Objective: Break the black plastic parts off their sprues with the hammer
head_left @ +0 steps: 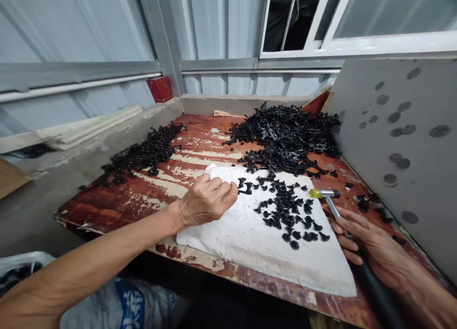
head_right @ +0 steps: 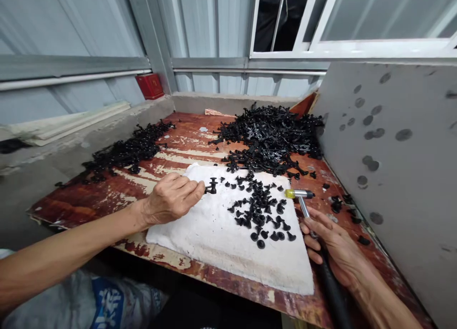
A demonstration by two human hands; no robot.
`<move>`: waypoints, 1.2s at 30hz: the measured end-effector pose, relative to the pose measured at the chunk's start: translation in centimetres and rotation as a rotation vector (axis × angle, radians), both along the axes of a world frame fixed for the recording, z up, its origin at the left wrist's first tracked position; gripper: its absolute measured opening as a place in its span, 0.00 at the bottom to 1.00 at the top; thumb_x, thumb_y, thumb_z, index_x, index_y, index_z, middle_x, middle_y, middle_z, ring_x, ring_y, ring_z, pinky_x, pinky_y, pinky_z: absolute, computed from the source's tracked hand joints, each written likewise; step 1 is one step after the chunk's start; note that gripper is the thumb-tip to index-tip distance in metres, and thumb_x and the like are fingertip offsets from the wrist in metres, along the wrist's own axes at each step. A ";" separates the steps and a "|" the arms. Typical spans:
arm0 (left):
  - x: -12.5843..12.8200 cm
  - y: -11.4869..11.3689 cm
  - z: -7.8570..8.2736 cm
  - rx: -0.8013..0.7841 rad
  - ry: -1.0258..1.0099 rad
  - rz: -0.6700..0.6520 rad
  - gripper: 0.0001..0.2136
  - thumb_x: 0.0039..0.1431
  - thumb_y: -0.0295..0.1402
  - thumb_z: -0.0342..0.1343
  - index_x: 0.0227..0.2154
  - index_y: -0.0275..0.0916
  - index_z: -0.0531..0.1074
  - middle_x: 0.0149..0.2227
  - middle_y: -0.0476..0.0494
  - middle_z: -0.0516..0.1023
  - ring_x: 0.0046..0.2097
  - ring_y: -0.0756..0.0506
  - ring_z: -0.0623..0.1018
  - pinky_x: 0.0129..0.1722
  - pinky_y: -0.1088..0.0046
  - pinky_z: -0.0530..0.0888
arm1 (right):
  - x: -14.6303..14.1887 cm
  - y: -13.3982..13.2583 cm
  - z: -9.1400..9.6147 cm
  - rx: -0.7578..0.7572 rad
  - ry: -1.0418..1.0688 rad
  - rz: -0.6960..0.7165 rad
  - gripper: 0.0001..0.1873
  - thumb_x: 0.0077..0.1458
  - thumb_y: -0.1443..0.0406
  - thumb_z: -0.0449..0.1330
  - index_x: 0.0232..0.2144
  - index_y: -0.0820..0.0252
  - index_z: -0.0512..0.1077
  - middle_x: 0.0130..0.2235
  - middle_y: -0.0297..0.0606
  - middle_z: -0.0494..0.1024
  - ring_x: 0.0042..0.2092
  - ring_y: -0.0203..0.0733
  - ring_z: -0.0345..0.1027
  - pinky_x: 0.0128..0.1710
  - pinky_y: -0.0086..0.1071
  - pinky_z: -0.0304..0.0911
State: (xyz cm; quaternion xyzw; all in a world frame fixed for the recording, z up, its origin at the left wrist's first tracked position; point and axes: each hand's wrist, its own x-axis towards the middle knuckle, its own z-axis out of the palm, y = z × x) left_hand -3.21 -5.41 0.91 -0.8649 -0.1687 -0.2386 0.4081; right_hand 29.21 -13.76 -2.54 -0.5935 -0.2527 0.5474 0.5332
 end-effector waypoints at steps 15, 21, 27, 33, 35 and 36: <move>3.5 9.7 1.2 -0.873 -0.253 0.509 0.13 0.62 0.29 0.42 0.42 0.33 0.71 0.41 0.34 0.75 0.45 0.39 0.72 0.44 0.62 0.67 | -0.1 -0.5 -0.9 0.112 0.114 -0.021 0.26 0.33 0.61 0.76 0.35 0.57 0.70 0.23 0.26 0.68 0.17 0.23 0.53 0.09 0.15 0.53; 10.4 11.1 -0.8 -1.052 -0.086 0.278 0.06 0.55 0.30 0.51 0.33 0.38 0.73 0.39 0.39 0.77 0.43 0.42 0.73 0.43 0.68 0.67 | 0.8 -0.5 -1.7 0.105 0.113 0.033 0.29 0.36 0.58 0.75 0.40 0.55 0.69 0.23 0.26 0.68 0.17 0.23 0.53 0.09 0.16 0.54; 11.6 13.2 0.1 -1.086 -0.264 0.319 0.09 0.51 0.23 0.49 0.28 0.38 0.74 0.31 0.40 0.78 0.39 0.42 0.76 0.41 0.67 0.69 | 0.8 -0.5 -1.5 0.113 0.177 0.018 0.26 0.37 0.60 0.75 0.39 0.56 0.70 0.23 0.26 0.68 0.17 0.23 0.52 0.09 0.15 0.53; 12.1 12.8 1.6 -1.153 -0.550 0.266 0.09 0.57 0.26 0.46 0.32 0.35 0.73 0.30 0.42 0.79 0.30 0.49 0.77 0.28 0.76 0.70 | 1.5 -0.5 -0.9 0.096 0.298 0.098 0.23 0.34 0.60 0.76 0.32 0.60 0.71 0.21 0.24 0.65 0.16 0.21 0.48 0.08 0.16 0.54; 12.7 10.9 1.4 -1.186 -0.560 0.186 0.09 0.58 0.26 0.47 0.33 0.34 0.72 0.29 0.45 0.79 0.27 0.51 0.77 0.26 0.77 0.70 | 1.7 -0.7 -0.8 0.127 0.359 0.182 0.20 0.39 0.59 0.73 0.33 0.60 0.72 0.21 0.23 0.65 0.16 0.21 0.46 0.09 0.15 0.54; 13.1 9.7 1.2 -1.168 -0.555 0.139 0.09 0.58 0.26 0.47 0.33 0.34 0.72 0.29 0.45 0.79 0.28 0.51 0.77 0.28 0.77 0.70 | 1.8 -0.8 -0.8 0.142 0.384 0.216 0.19 0.41 0.58 0.72 0.33 0.59 0.71 0.21 0.23 0.66 0.16 0.21 0.45 0.09 0.15 0.54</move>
